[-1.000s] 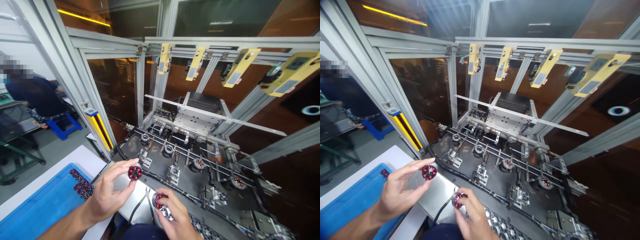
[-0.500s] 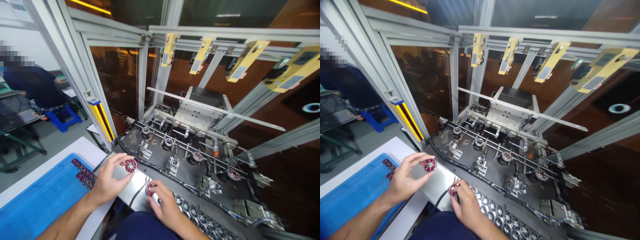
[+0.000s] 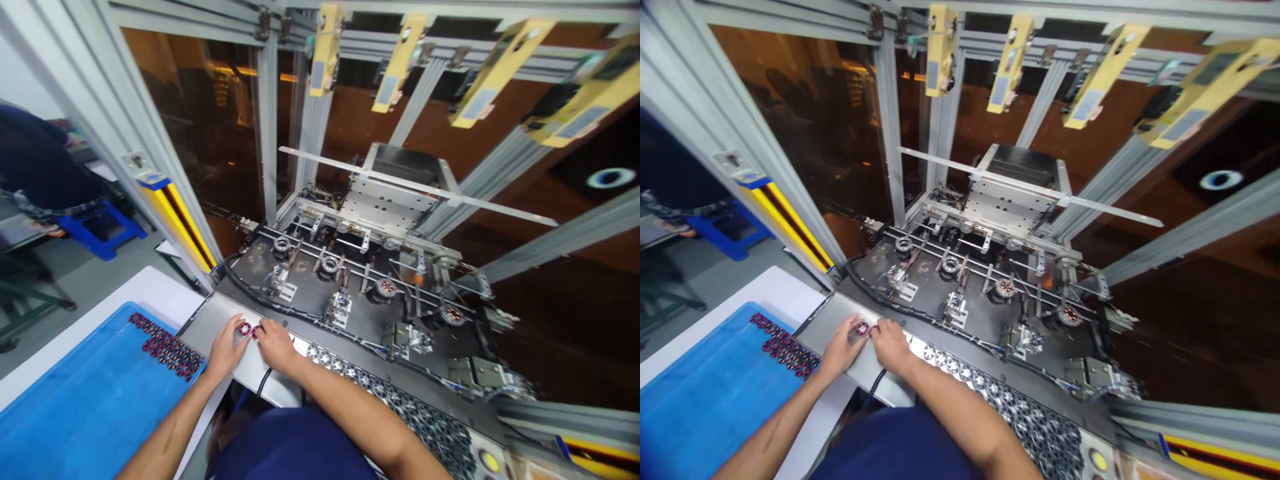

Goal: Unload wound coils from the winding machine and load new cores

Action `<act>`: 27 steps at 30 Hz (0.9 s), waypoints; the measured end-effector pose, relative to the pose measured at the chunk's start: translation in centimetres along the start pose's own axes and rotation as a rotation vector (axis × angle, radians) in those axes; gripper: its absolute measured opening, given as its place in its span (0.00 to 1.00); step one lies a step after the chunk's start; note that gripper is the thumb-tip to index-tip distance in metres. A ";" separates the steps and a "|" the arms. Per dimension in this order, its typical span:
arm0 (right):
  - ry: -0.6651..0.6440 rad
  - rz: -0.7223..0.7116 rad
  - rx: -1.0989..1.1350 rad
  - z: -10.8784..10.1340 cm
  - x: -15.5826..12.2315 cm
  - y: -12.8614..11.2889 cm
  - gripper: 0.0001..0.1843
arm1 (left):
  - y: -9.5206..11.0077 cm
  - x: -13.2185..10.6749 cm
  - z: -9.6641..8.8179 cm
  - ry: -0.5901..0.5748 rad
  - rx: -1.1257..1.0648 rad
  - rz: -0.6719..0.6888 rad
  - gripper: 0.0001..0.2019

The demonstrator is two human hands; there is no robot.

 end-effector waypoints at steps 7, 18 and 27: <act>0.609 -0.078 0.093 -16.3 -12.3 9.8 0.17 | 5.7 5.1 -7.9 -0.007 0.209 0.209 0.29; 0.106 0.855 -0.239 -24.2 -20.5 37.7 0.22 | 26.9 29.1 5.8 -0.450 0.182 1.053 0.20; 0.101 0.879 -0.108 -21.9 -21.5 39.6 0.21 | 31.4 29.2 17.5 -0.842 0.236 1.006 0.19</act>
Point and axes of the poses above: each hand's wrist, its own x-axis towards the middle knuckle, its own z-axis out of the palm, y = z × x, the point moved 4 cm from there along x, towards the middle knuckle, and after that the axes turned 15 degrees about z, right-handed, at the moved point
